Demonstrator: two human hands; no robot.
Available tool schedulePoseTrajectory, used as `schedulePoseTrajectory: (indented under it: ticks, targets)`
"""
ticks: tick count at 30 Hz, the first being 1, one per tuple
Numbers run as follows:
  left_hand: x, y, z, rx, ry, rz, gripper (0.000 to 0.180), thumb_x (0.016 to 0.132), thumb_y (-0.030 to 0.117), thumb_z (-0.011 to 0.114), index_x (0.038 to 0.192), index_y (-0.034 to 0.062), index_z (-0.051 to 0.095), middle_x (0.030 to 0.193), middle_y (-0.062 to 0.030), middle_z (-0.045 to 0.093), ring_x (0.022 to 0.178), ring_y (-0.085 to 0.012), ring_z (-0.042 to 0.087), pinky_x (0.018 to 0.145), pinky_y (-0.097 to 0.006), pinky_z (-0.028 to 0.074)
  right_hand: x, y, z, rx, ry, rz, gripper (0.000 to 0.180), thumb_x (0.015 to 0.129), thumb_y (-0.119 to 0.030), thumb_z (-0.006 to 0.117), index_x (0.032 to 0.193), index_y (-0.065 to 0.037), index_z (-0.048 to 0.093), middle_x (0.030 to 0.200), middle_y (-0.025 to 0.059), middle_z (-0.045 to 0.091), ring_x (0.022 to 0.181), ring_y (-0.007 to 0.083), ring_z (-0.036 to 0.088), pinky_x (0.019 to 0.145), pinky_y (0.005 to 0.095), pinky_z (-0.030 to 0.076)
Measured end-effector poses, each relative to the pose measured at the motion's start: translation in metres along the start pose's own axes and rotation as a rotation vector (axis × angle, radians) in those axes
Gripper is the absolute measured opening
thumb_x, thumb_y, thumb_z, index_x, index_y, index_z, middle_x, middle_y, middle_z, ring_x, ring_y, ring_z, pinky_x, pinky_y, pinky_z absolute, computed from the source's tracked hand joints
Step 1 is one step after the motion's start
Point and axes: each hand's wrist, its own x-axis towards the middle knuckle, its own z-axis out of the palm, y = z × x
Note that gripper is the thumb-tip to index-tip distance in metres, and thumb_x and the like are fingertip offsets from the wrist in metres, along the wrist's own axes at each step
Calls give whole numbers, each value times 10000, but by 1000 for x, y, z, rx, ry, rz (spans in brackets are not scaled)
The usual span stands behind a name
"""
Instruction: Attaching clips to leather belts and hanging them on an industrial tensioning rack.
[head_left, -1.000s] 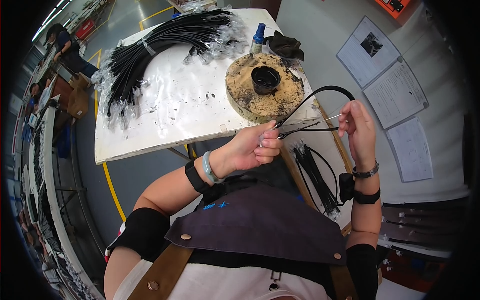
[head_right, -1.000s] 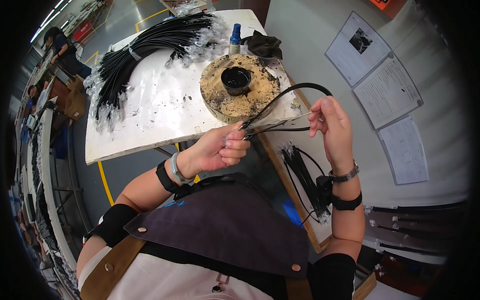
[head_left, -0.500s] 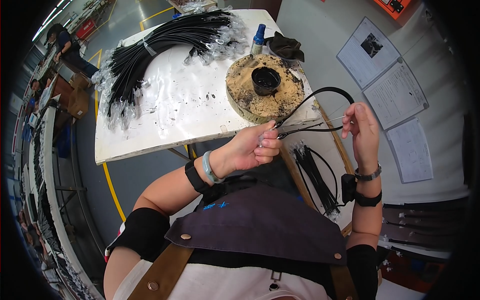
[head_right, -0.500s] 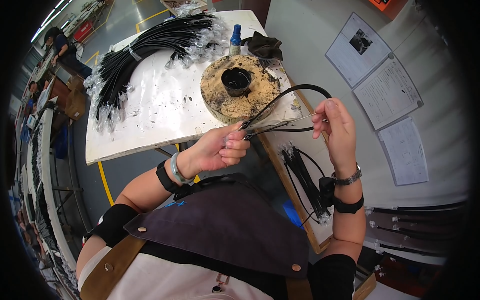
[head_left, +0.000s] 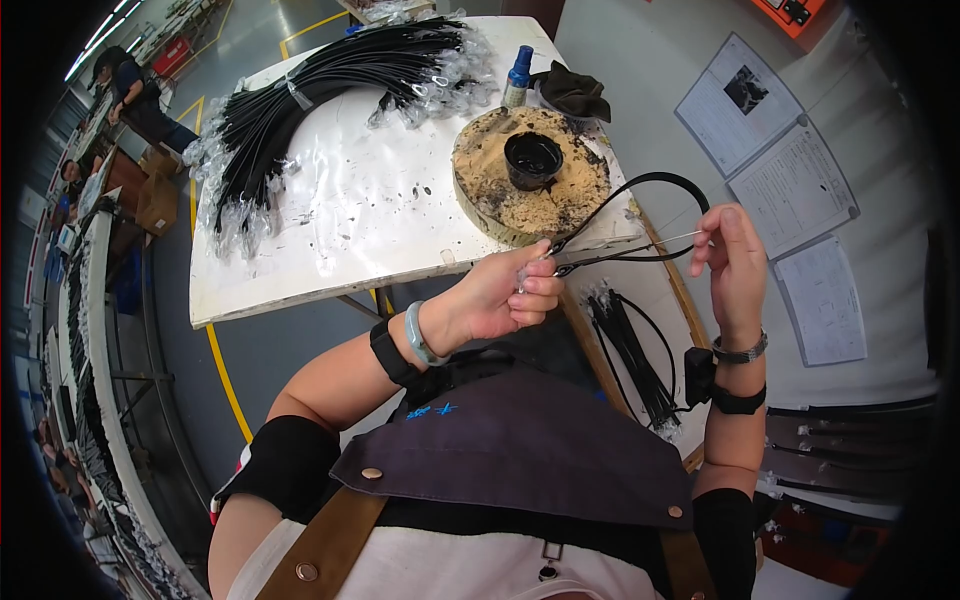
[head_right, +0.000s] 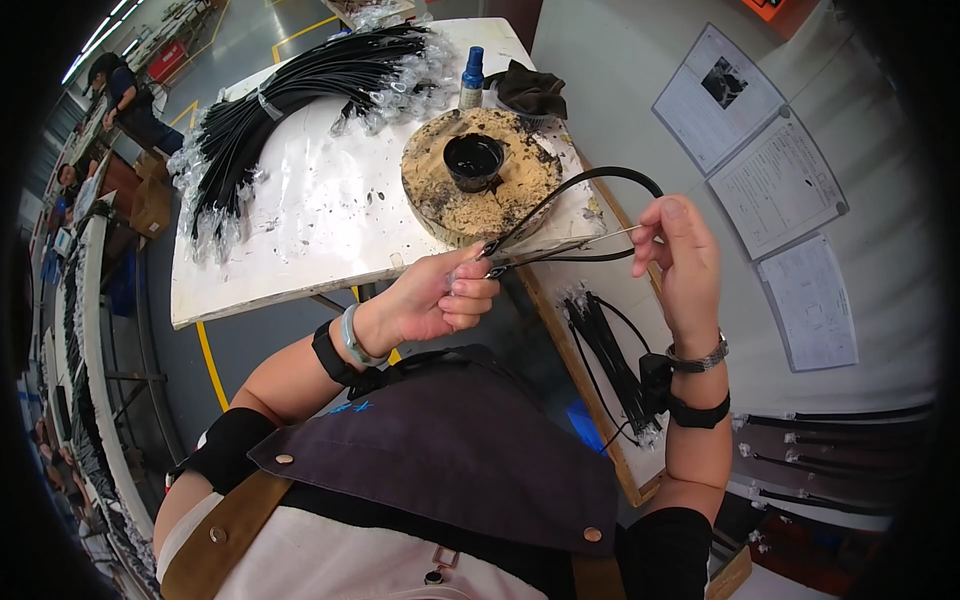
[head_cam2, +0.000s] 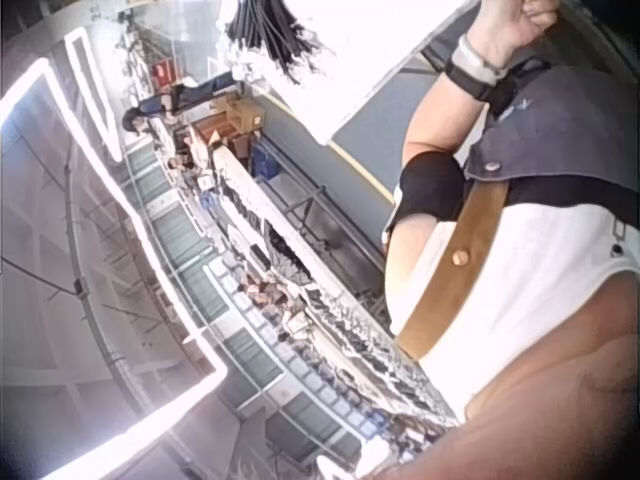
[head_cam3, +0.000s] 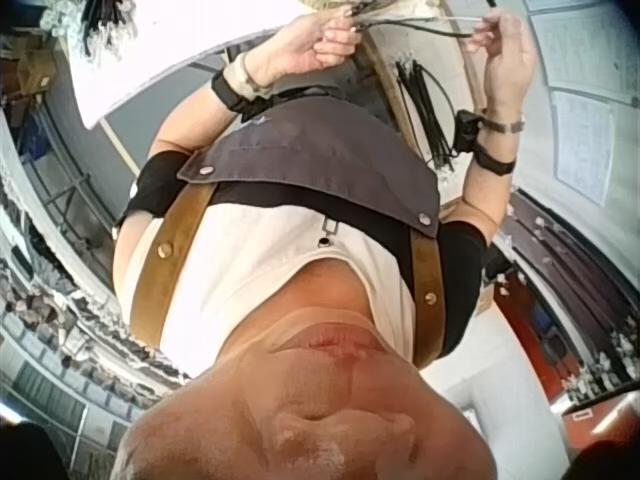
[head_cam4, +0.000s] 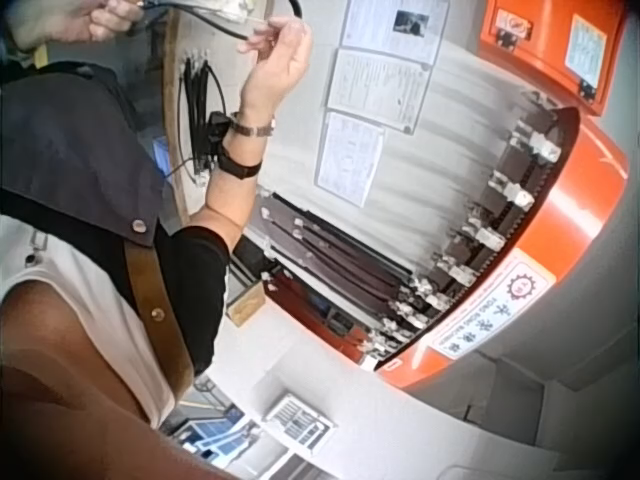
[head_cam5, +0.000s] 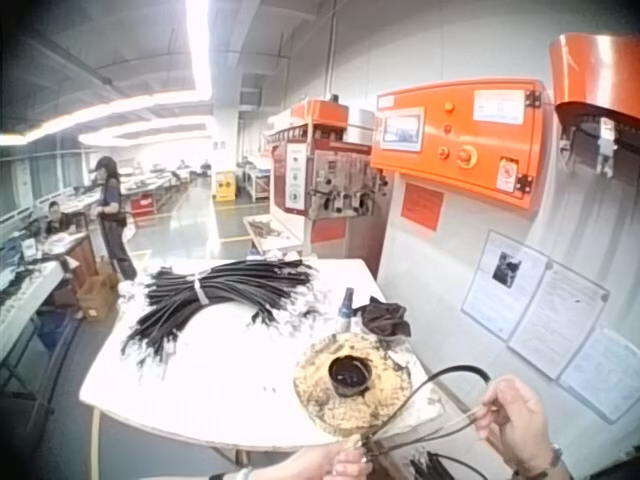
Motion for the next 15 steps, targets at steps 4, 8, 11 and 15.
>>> schedulePoseTrajectory:
  ticks: [4, 8, 11, 15]
  targets:
    - [-2, 1, -1, 3, -13, 6, 375, 973, 368, 316, 648, 183, 349, 608, 60, 304, 460, -51, 234, 411, -205, 192, 6, -2, -5, 86, 35, -11, 287, 963, -254, 386, 859, -25, 523, 740, 42, 523, 618, 77, 480, 508, 208, 432]
    - [-7, 0, 1, 29, 22, 17, 375, 971, 372, 316, 649, 182, 346, 605, 59, 303, 458, -51, 232, 410, -206, 186, 25, -8, -1, 67, 7, -48, 281, 958, -250, 398, 890, -17, 538, 771, 44, 537, 653, 76, 493, 522, 208, 431]
    - [-14, -4, -1, 87, 49, 13, 380, 971, 378, 308, 648, 179, 340, 599, 59, 307, 453, -52, 228, 409, -208, 178, 56, -8, 11, -31, -25, -61, 282, 950, -250, 412, 907, -11, 555, 786, 43, 548, 673, 77, 505, 546, 204, 438]
    - [-24, -12, -2, 129, 145, -17, 413, 966, 400, 321, 621, 174, 312, 579, 59, 287, 461, -49, 208, 405, -200, 171, 98, 2, 35, -173, -133, -116, 285, 939, -257, 430, 904, -15, 577, 783, 27, 560, 679, 74, 516, 586, 201, 454]
